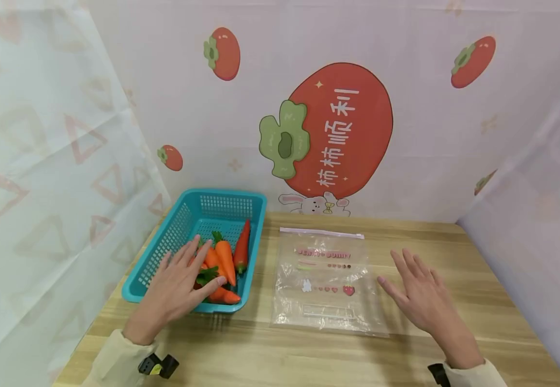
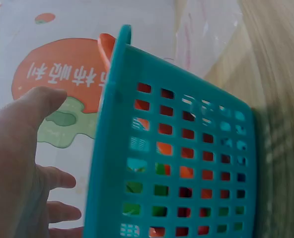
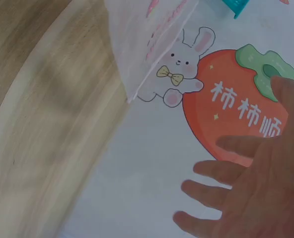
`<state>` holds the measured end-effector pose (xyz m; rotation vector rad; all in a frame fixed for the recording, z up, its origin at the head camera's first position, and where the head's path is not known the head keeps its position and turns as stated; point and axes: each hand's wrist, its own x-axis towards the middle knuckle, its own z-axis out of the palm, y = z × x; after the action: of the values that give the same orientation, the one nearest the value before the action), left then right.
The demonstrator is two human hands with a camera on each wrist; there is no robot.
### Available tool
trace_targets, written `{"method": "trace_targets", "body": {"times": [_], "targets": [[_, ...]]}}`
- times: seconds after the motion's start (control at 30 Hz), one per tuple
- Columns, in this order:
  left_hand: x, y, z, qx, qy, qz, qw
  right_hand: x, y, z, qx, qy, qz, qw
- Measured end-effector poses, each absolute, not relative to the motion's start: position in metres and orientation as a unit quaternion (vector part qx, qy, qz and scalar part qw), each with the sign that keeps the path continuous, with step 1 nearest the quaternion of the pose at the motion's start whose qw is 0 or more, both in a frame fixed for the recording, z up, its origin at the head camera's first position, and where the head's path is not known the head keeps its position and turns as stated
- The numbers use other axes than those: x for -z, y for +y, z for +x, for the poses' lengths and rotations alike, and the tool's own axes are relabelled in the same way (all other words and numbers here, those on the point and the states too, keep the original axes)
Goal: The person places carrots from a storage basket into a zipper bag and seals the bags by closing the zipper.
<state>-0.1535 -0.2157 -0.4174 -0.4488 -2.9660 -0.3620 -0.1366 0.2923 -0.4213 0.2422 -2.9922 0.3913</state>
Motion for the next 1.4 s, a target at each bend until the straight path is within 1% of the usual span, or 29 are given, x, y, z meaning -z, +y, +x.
{"method": "trace_targets", "body": {"times": [0.2, 0.37, 0.53, 0.77, 0.9, 1.13, 1.4], "targets": [[0.408, -0.212, -0.153, 0.227, -0.960, -0.162, -0.001, 0.421, 0.294, -0.141, -0.214, -0.971, 0.102, 0.024], [0.392, -0.205, -0.167, 0.280, -0.940, -0.192, -0.042, 0.418, 0.301, -0.157, -0.261, -0.960, 0.104, 0.005], [0.372, -0.194, -0.191, 0.306, -0.926, -0.207, -0.076, 0.411, 0.311, -0.177, -0.272, -0.957, 0.101, -0.011], [0.345, -0.160, -0.233, 0.352, -0.900, -0.205, -0.158, 0.399, 0.321, -0.210, -0.285, -0.953, 0.089, -0.056], [0.335, -0.136, -0.255, 0.320, -0.912, -0.194, -0.167, 0.397, 0.322, -0.228, -0.280, -0.954, 0.086, -0.069], [0.337, -0.100, -0.293, 0.332, -0.907, -0.177, -0.188, 0.398, 0.321, -0.251, -0.273, -0.953, 0.060, -0.116], [0.359, -0.073, -0.317, 0.333, -0.907, -0.134, -0.222, 0.400, 0.315, -0.269, -0.266, -0.953, 0.027, -0.144]]}}
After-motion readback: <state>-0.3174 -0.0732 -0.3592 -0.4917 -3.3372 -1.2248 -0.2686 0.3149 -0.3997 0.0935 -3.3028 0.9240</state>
